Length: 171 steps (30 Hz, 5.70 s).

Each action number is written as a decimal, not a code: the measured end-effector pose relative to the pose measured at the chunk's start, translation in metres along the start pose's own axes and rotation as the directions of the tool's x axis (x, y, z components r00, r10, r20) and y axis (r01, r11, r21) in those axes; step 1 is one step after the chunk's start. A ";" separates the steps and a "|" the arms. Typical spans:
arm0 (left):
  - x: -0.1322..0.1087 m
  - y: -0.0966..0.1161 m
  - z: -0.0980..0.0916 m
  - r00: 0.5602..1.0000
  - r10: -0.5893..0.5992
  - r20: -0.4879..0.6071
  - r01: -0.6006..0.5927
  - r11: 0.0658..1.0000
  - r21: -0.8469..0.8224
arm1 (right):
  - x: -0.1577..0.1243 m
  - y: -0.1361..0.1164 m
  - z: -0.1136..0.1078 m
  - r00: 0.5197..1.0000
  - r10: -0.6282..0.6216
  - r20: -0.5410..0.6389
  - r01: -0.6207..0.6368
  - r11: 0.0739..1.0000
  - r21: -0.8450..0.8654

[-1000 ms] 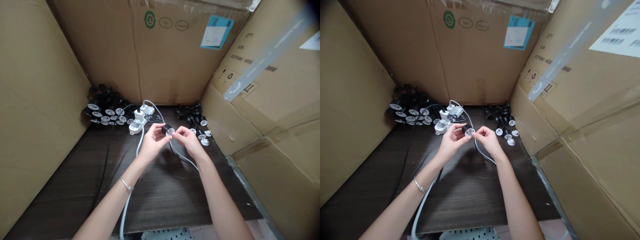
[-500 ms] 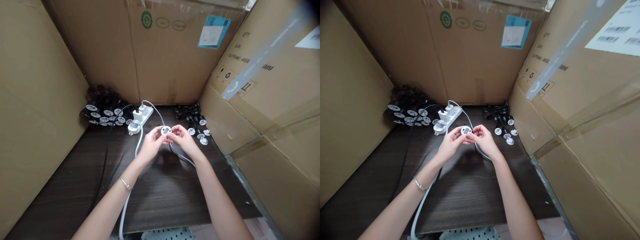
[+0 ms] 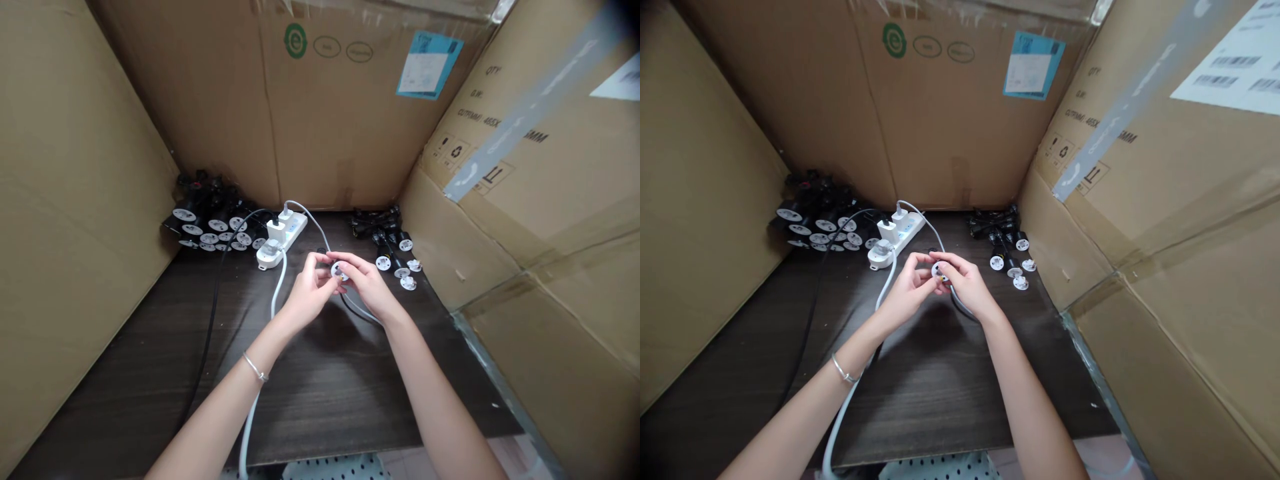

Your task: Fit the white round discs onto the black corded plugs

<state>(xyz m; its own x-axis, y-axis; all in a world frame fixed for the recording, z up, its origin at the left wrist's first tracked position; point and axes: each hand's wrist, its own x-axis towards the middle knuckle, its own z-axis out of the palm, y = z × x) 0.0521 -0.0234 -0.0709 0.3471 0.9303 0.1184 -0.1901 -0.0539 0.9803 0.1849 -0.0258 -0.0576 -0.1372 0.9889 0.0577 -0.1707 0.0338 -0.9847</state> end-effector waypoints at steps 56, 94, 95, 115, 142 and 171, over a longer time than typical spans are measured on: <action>0.001 0.005 -0.004 0.993 0.099 -0.069 -0.097 0.995 0.024 | -0.003 0.013 0.013 0.960 -0.228 -0.163 0.210 0.970 -0.123; 0.002 -0.002 -0.006 0.977 0.178 -0.121 -0.157 0.974 0.165 | -0.004 0.017 0.021 0.957 -0.230 -0.179 0.228 0.973 -0.029; 0.001 -0.002 -0.005 0.978 0.178 -0.112 -0.154 0.969 0.194 | -0.004 0.018 0.021 0.945 -0.253 -0.205 0.247 0.967 -0.058; -0.003 -0.002 -0.003 0.949 0.242 -0.201 -0.197 0.955 0.221 | -0.007 0.008 0.018 0.985 -0.116 -0.129 0.135 0.981 0.143; -0.001 0.008 -0.005 0.914 0.354 -0.200 -0.250 0.877 0.411 | -0.004 0.009 0.024 0.983 -0.113 -0.146 0.132 0.983 0.130; -0.003 0.014 -0.010 0.933 0.346 -0.097 -0.263 0.840 0.474 | -0.005 0.010 0.025 0.977 -0.127 -0.172 0.146 0.984 0.102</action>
<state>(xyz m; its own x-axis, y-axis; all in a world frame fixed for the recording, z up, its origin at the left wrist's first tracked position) 0.0389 -0.0228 -0.0588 0.1694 0.8845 0.4348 0.1840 -0.4618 0.8677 0.1594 -0.0342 -0.0639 0.0555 0.9866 0.1534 -0.2878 0.1629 -0.9437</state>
